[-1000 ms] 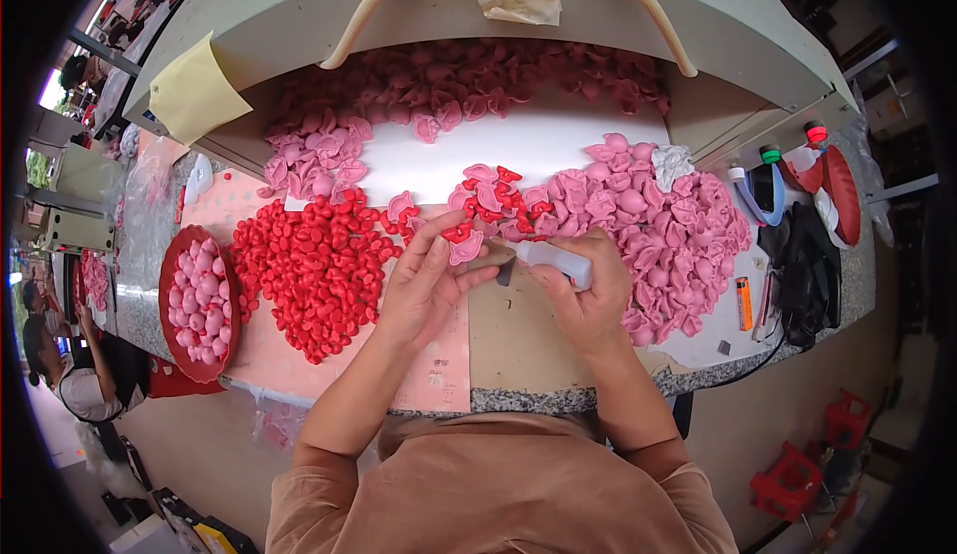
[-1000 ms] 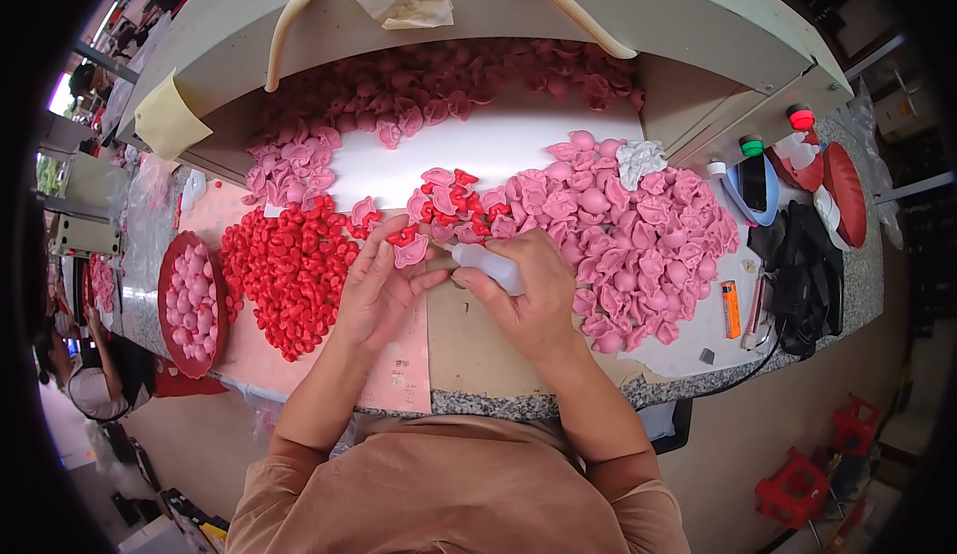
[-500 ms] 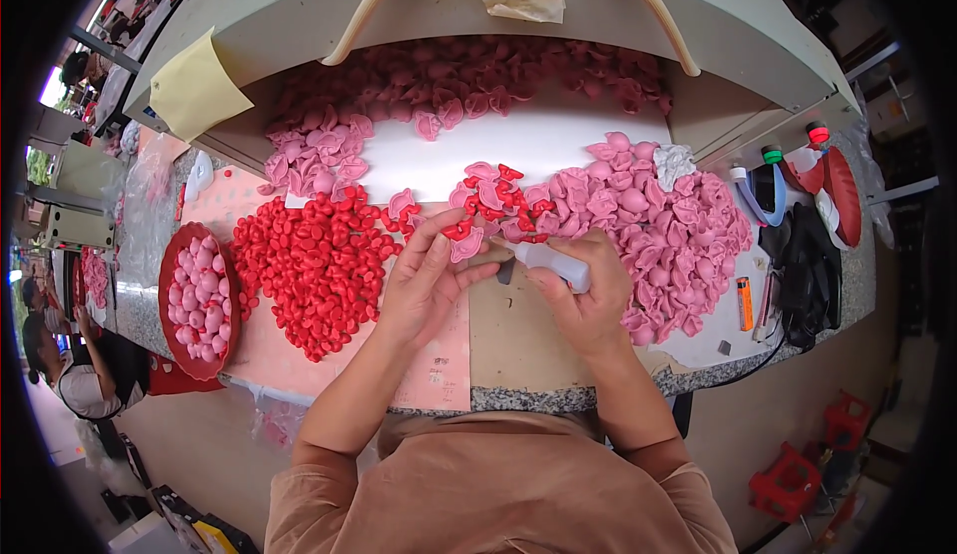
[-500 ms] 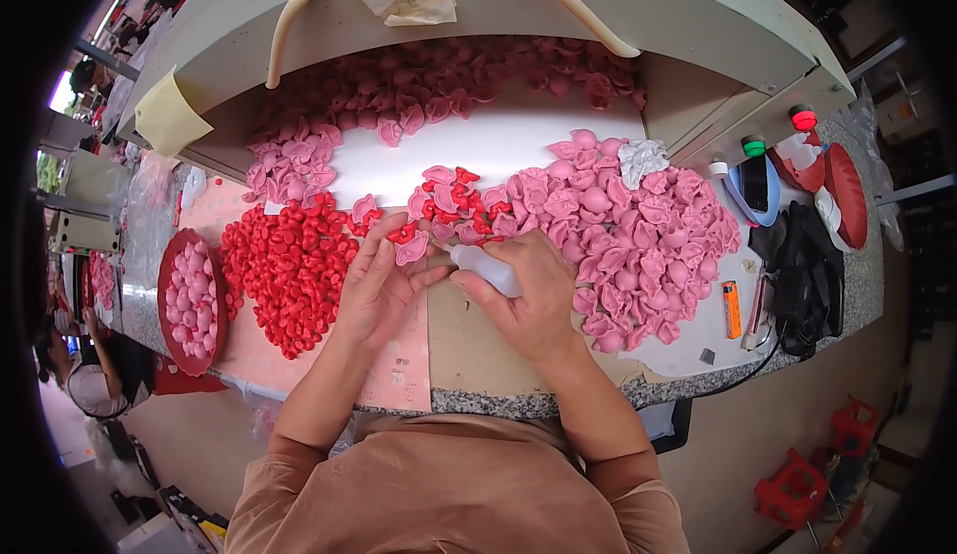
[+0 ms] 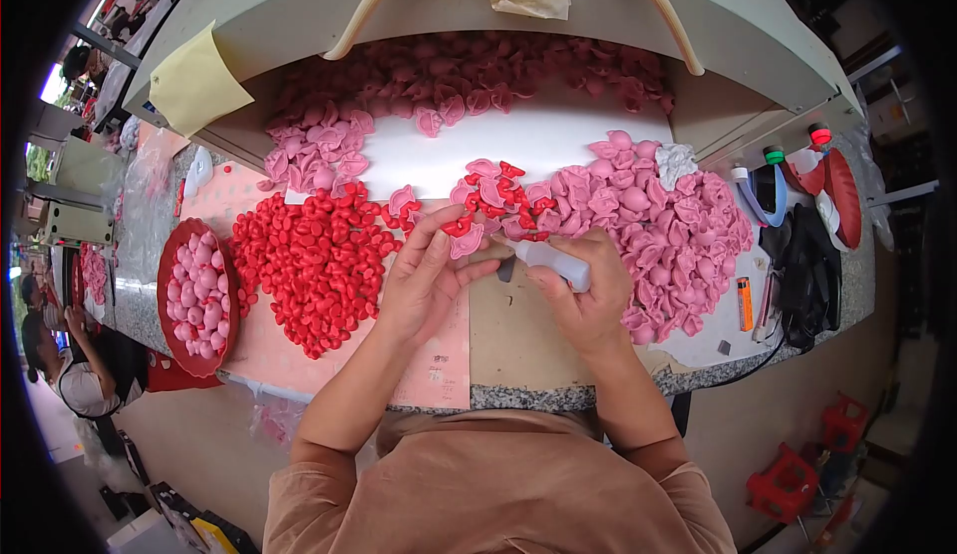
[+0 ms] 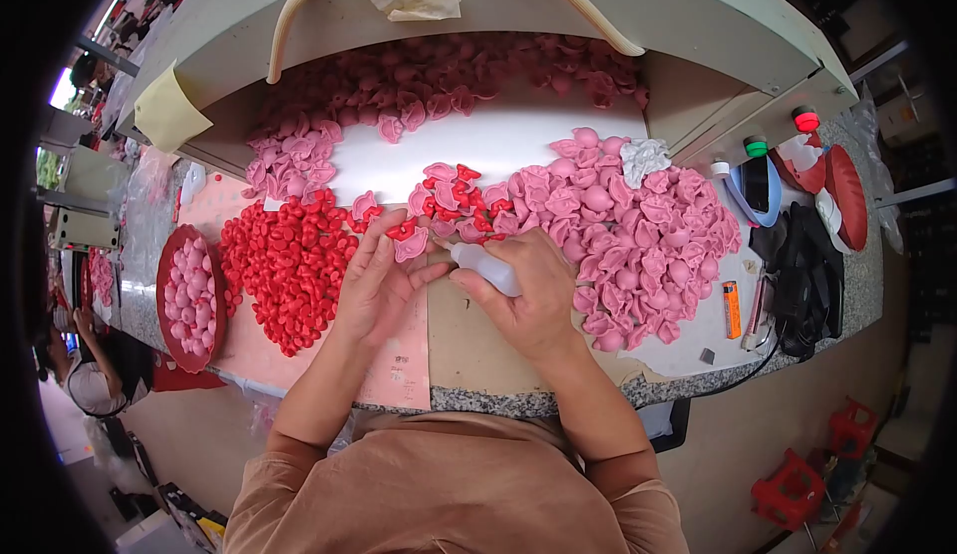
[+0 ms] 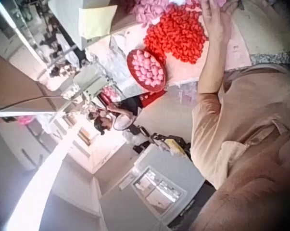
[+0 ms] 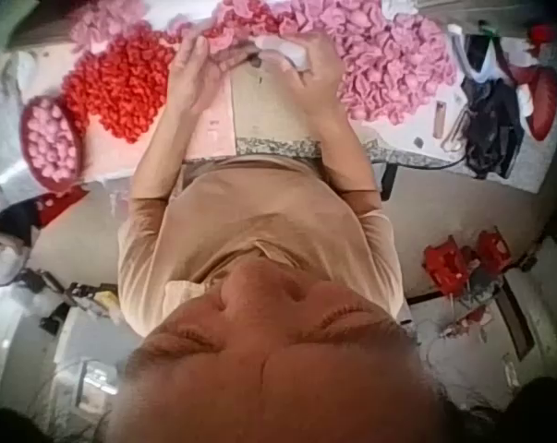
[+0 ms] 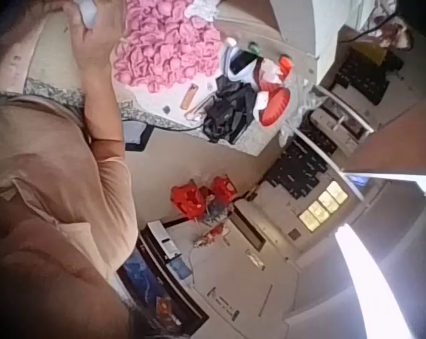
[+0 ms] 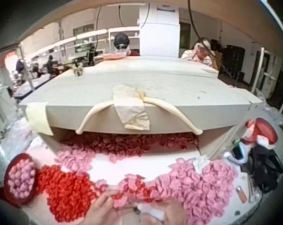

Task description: Manually gluing small red and pink plastic components together on an assembly line.

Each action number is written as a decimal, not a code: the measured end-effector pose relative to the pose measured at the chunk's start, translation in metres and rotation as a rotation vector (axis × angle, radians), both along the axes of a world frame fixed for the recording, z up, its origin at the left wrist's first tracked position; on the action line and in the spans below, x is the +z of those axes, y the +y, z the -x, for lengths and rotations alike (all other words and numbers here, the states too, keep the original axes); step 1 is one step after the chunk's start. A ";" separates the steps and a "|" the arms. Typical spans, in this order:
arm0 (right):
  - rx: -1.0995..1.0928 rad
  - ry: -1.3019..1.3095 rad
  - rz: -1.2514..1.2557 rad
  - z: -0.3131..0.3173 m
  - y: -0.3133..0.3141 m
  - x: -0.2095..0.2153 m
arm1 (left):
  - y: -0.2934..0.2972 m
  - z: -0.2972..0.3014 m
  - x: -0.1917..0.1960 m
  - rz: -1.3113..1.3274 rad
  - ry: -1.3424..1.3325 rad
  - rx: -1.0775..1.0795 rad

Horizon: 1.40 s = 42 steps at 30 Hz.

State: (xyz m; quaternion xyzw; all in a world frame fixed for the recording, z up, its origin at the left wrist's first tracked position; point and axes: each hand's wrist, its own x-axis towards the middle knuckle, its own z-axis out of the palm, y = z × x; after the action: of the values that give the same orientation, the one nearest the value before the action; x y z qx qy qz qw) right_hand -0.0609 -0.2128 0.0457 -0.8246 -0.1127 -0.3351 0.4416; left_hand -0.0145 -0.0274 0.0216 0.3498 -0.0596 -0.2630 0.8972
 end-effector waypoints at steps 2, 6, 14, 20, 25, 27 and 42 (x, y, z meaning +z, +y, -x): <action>0.005 -0.010 0.002 0.000 0.001 0.000 | 0.000 0.000 -0.001 -0.004 0.001 0.006; 0.018 0.004 0.004 0.001 0.002 -0.001 | 0.000 0.000 0.000 0.000 0.005 0.017; 0.029 -0.004 0.039 0.002 0.003 -0.001 | -0.003 0.002 0.006 -0.011 -0.022 0.070; 0.030 -0.065 0.142 0.002 0.005 -0.002 | -0.003 0.001 -0.001 -0.026 -0.029 0.102; 0.044 -0.069 0.132 0.002 0.007 -0.001 | 0.002 -0.001 -0.008 -0.022 -0.037 0.097; 0.038 -0.070 0.130 0.002 0.006 -0.002 | 0.001 -0.001 -0.002 -0.009 0.014 0.104; -0.029 -0.094 0.169 0.001 0.004 -0.004 | -0.001 -0.003 0.007 0.002 0.094 0.082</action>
State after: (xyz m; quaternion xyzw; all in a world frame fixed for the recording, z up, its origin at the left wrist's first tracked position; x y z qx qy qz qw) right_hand -0.0620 -0.2089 0.0417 -0.8439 -0.1489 -0.3690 0.3598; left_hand -0.0114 -0.0280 0.0286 0.3385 -0.0033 -0.2421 0.9093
